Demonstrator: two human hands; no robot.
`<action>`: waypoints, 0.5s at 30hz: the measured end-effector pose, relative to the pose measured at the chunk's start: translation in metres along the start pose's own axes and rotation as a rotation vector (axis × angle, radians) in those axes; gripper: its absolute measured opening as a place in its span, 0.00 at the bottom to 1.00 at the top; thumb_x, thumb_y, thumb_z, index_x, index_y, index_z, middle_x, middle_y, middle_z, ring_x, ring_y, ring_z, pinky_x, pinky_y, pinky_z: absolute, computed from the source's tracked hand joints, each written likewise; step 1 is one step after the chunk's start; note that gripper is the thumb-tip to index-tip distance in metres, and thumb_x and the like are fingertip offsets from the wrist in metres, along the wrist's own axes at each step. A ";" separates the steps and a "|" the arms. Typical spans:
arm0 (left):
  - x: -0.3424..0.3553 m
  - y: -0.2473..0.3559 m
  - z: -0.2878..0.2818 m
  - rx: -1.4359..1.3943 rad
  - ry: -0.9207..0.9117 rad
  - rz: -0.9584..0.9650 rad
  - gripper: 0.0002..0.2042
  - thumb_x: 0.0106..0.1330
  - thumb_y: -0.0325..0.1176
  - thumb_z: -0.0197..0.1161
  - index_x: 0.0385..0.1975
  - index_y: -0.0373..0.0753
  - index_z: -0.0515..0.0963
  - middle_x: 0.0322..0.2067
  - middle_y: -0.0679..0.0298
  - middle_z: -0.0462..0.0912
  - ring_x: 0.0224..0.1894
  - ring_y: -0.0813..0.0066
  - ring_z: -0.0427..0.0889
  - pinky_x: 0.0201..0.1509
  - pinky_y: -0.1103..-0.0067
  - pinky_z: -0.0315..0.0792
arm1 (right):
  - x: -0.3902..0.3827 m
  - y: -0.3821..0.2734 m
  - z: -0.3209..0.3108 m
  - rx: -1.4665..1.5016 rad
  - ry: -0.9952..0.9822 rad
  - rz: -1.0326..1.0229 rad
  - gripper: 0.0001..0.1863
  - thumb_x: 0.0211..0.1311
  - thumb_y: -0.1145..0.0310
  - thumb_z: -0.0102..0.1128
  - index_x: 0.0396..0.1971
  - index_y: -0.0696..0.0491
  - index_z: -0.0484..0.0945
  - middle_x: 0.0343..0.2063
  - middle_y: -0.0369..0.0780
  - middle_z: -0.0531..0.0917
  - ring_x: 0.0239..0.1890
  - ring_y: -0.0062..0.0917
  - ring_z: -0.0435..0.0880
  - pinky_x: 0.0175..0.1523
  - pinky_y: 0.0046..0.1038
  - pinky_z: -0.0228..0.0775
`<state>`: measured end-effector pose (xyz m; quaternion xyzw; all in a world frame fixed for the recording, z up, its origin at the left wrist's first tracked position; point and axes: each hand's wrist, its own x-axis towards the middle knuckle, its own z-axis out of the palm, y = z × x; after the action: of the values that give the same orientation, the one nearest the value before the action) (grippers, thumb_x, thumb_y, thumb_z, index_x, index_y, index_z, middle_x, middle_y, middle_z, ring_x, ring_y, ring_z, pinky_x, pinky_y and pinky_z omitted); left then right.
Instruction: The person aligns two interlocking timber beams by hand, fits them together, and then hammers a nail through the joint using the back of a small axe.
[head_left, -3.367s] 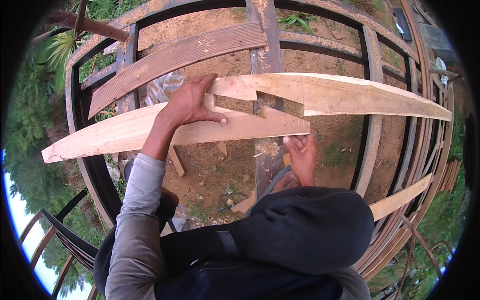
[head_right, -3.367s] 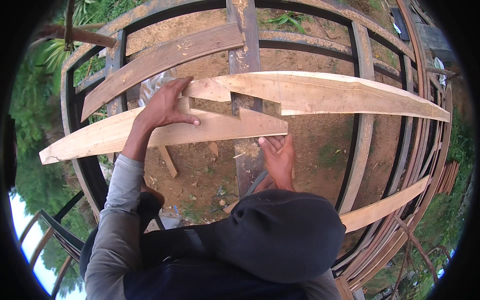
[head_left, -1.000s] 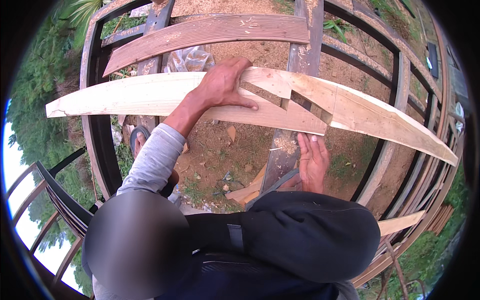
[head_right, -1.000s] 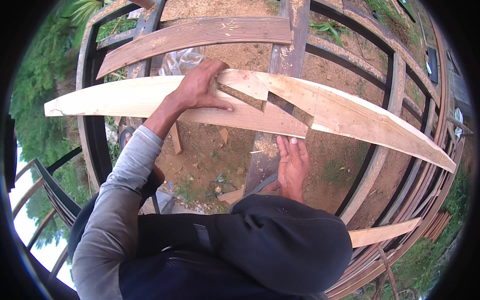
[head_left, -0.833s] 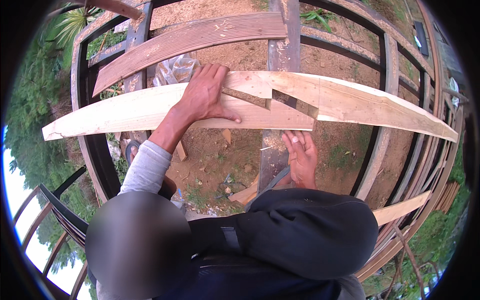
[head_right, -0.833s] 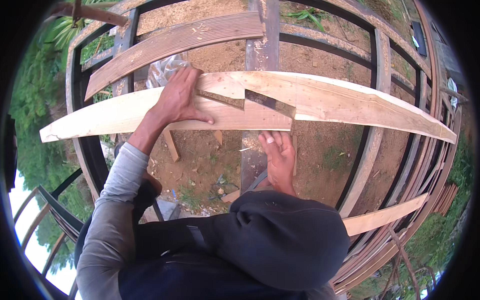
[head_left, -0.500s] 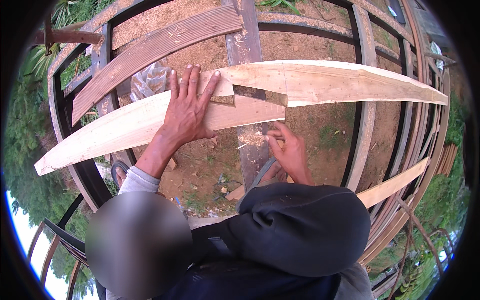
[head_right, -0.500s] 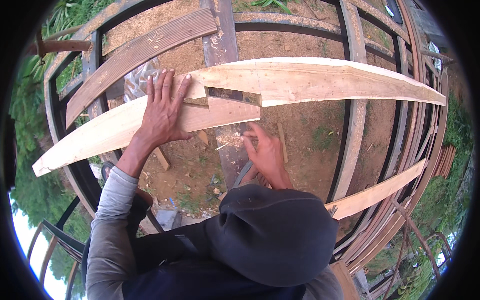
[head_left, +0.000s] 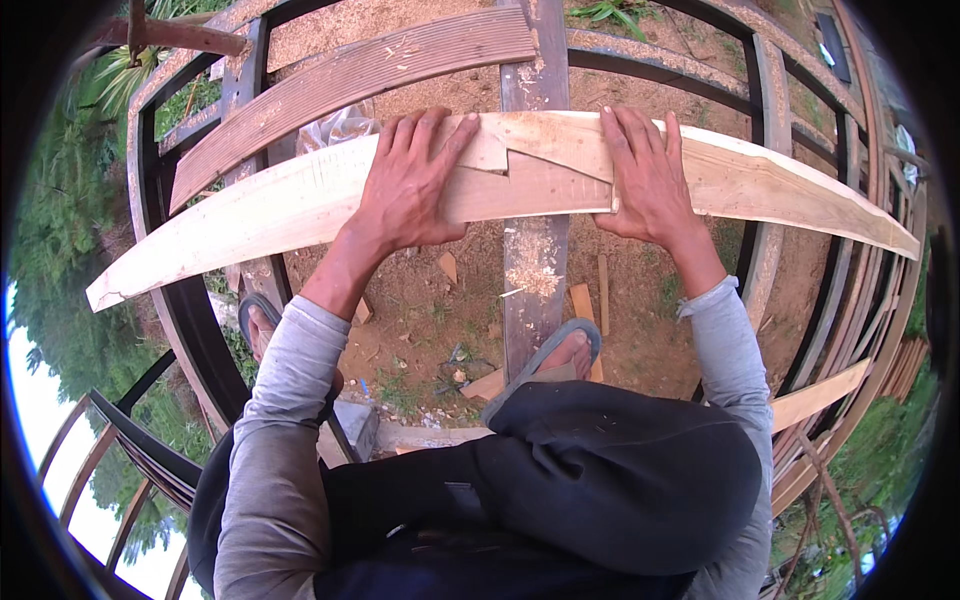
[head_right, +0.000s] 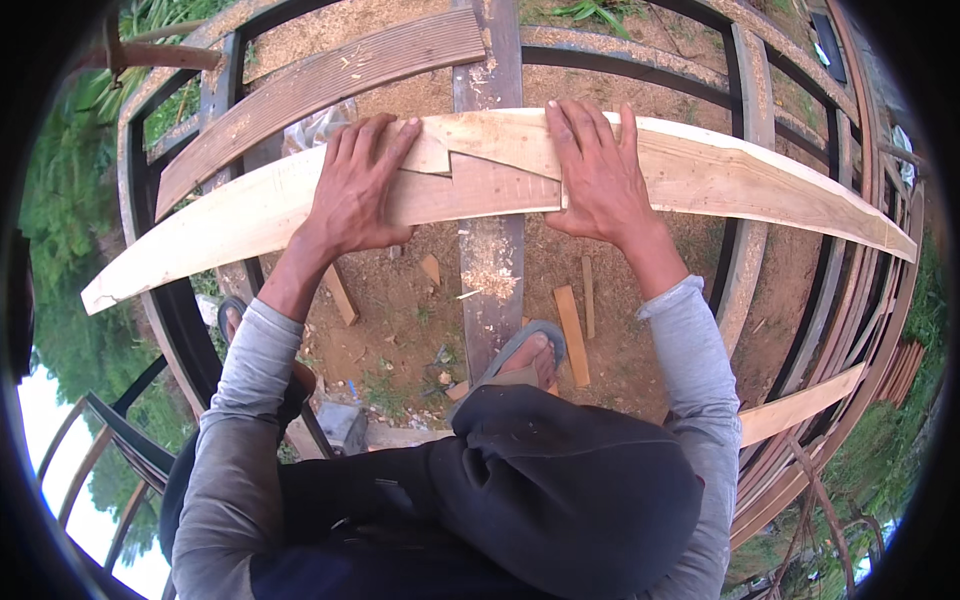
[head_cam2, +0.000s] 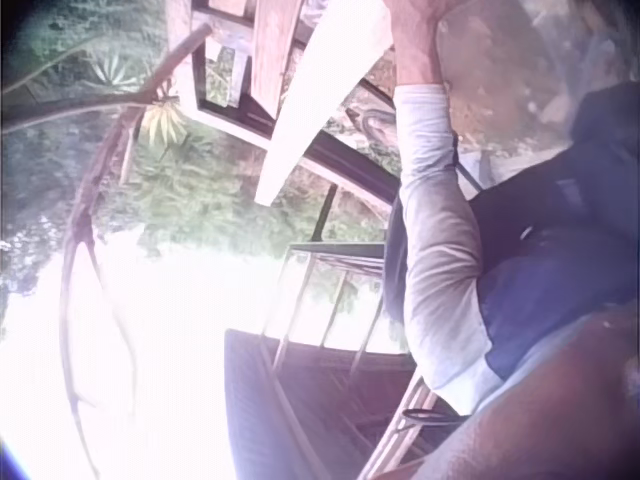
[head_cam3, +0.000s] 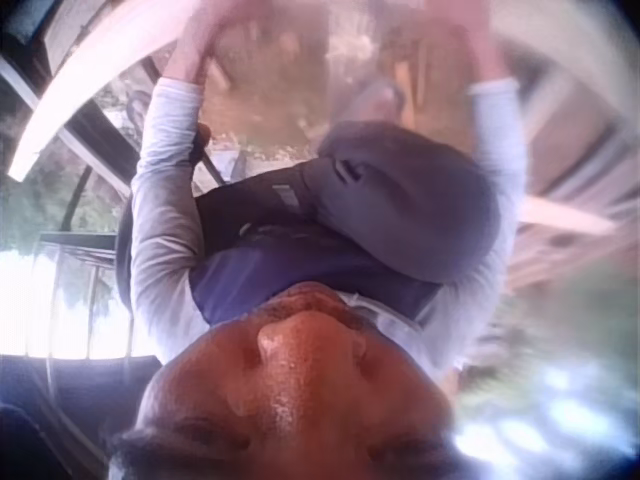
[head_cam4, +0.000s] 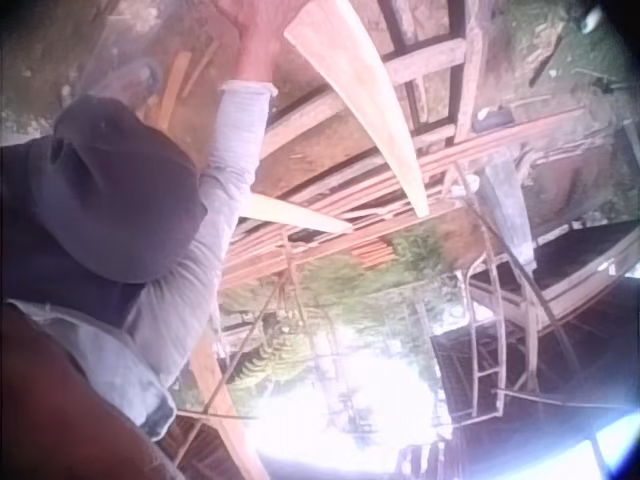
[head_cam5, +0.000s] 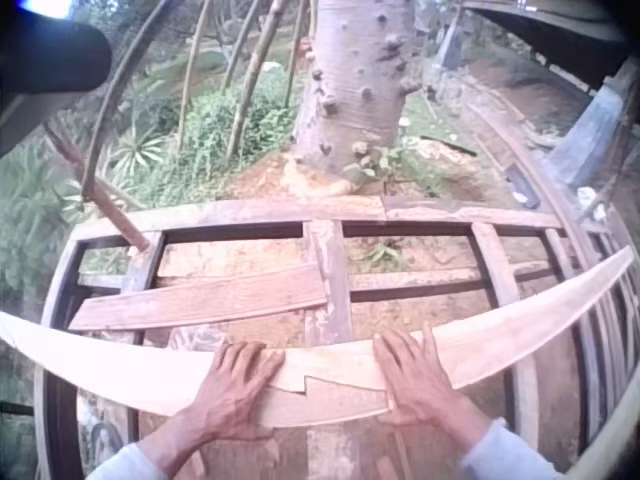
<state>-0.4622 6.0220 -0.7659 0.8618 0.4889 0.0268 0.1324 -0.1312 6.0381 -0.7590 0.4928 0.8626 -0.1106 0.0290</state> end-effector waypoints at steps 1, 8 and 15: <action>-0.004 0.003 0.003 -0.005 -0.006 -0.011 0.65 0.29 0.49 0.80 0.77 0.45 0.55 0.68 0.44 0.62 0.70 0.42 0.62 0.78 0.52 0.53 | -0.006 -0.004 0.006 0.004 -0.009 -0.009 0.70 0.29 0.51 0.83 0.76 0.56 0.51 0.72 0.50 0.60 0.77 0.46 0.55 0.80 0.62 0.33; -0.015 0.007 0.004 0.018 -0.055 0.006 0.65 0.29 0.52 0.83 0.77 0.49 0.56 0.65 0.44 0.65 0.66 0.45 0.68 0.75 0.52 0.58 | -0.019 -0.012 0.004 -0.008 -0.036 0.005 0.68 0.31 0.54 0.83 0.76 0.56 0.52 0.70 0.52 0.62 0.75 0.49 0.58 0.80 0.63 0.31; -0.007 0.004 0.012 -0.079 0.020 0.069 0.62 0.31 0.50 0.79 0.77 0.48 0.57 0.66 0.45 0.65 0.68 0.42 0.65 0.76 0.51 0.55 | -0.023 -0.003 0.006 0.001 -0.021 -0.025 0.69 0.32 0.51 0.84 0.77 0.54 0.52 0.71 0.51 0.60 0.75 0.48 0.56 0.79 0.62 0.31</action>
<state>-0.4604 6.0114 -0.7755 0.8721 0.4585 0.0592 0.1606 -0.1222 6.0160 -0.7611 0.4809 0.8682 -0.1167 0.0366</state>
